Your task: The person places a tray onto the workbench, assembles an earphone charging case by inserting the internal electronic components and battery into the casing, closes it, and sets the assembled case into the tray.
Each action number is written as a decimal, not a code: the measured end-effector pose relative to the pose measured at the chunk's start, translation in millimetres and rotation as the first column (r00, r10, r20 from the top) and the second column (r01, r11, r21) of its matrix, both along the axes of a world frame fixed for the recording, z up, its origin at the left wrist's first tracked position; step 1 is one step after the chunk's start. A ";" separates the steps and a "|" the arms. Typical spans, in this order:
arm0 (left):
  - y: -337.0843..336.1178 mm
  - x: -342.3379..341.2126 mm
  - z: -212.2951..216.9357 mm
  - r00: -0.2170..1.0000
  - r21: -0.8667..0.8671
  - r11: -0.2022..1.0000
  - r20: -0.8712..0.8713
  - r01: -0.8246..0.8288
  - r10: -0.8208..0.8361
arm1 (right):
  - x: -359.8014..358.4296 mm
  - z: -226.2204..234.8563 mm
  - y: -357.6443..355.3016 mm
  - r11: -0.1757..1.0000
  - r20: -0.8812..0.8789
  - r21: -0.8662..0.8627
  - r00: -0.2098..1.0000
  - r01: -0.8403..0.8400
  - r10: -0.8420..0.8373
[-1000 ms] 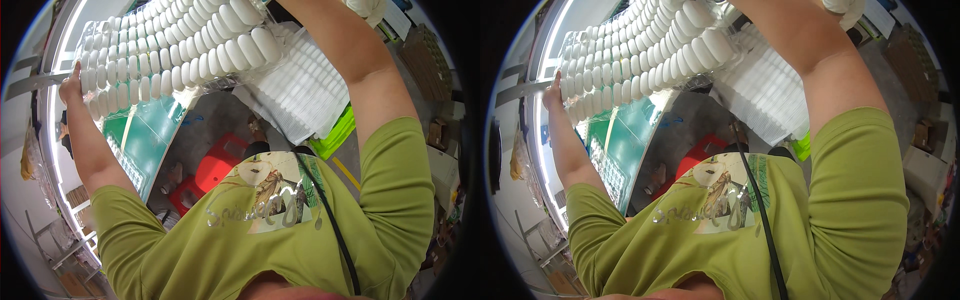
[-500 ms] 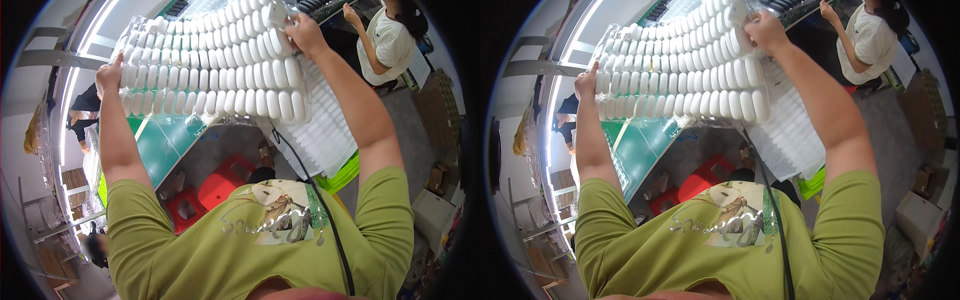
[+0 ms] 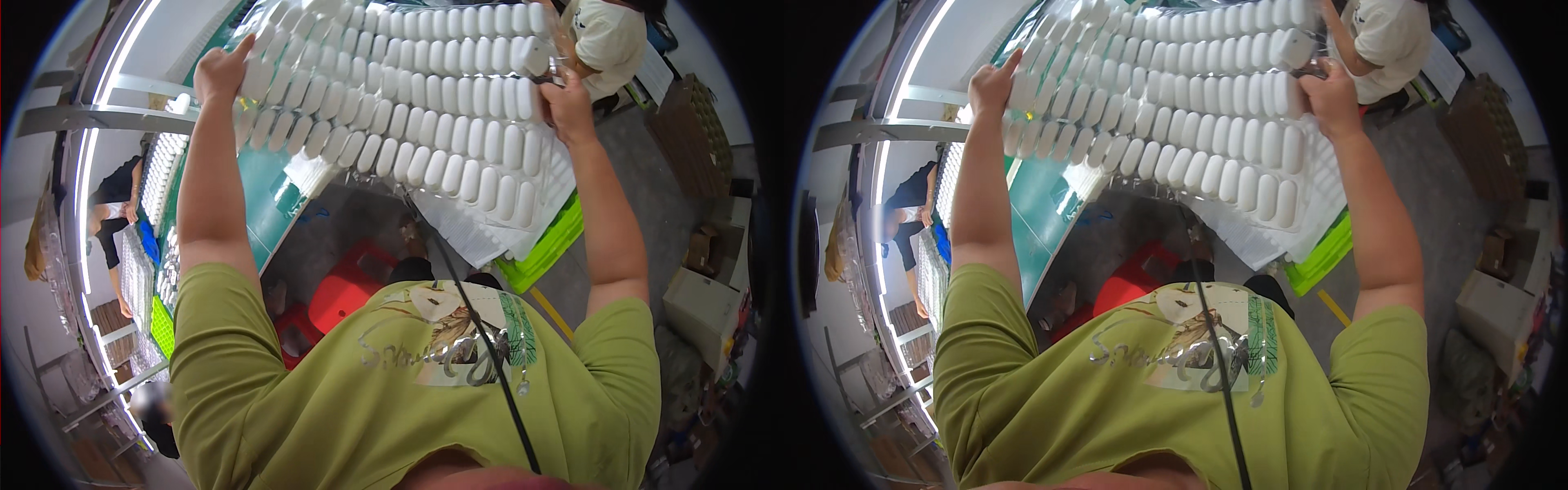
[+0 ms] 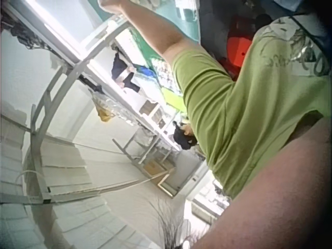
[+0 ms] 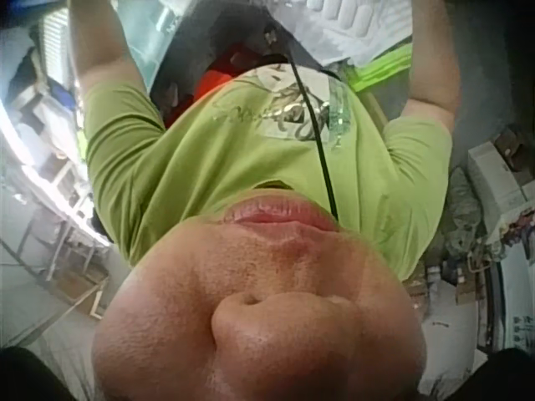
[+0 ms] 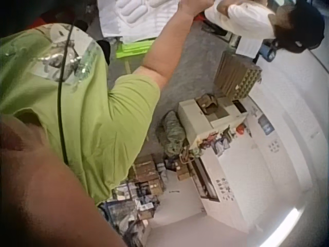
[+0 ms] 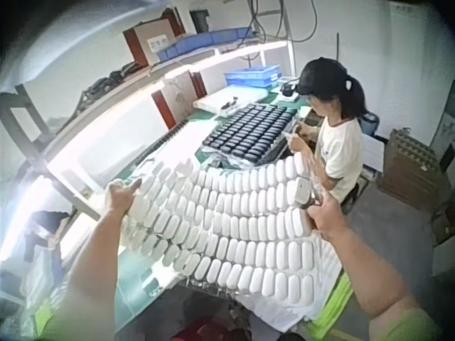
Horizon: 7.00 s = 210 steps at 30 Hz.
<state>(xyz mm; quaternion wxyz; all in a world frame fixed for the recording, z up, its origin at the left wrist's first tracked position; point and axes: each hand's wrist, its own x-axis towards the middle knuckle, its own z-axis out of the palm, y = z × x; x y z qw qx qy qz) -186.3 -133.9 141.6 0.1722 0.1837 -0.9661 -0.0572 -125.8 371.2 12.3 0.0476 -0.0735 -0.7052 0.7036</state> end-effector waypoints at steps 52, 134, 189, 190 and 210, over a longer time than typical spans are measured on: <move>249.3 4.5 -319.1 0.909 0.291 0.931 0.284 0.222 -0.306 | 265.1 -265.5 149.7 0.756 0.328 0.226 0.683 0.614 -0.653; 260.1 73.6 -281.7 0.637 0.793 0.585 0.365 0.170 -0.679 | 353.9 -295.5 174.2 0.429 0.566 0.633 -0.008 0.644 -0.824; 322.0 -82.1 -356.8 0.912 0.632 0.775 0.318 0.000 -0.259 | -223.2 -239.1 -45.9 0.312 0.401 0.829 0.882 -0.465 0.248; 319.0 -84.6 -363.7 0.910 0.632 0.775 0.320 0.002 -0.263 | -223.9 -238.2 -43.0 0.314 0.402 0.828 0.882 -0.464 0.245; 324.8 -151.3 -443.8 0.766 0.261 0.788 0.204 0.557 -0.609 | 58.1 -226.9 2.5 0.845 0.035 0.466 0.948 0.264 -0.315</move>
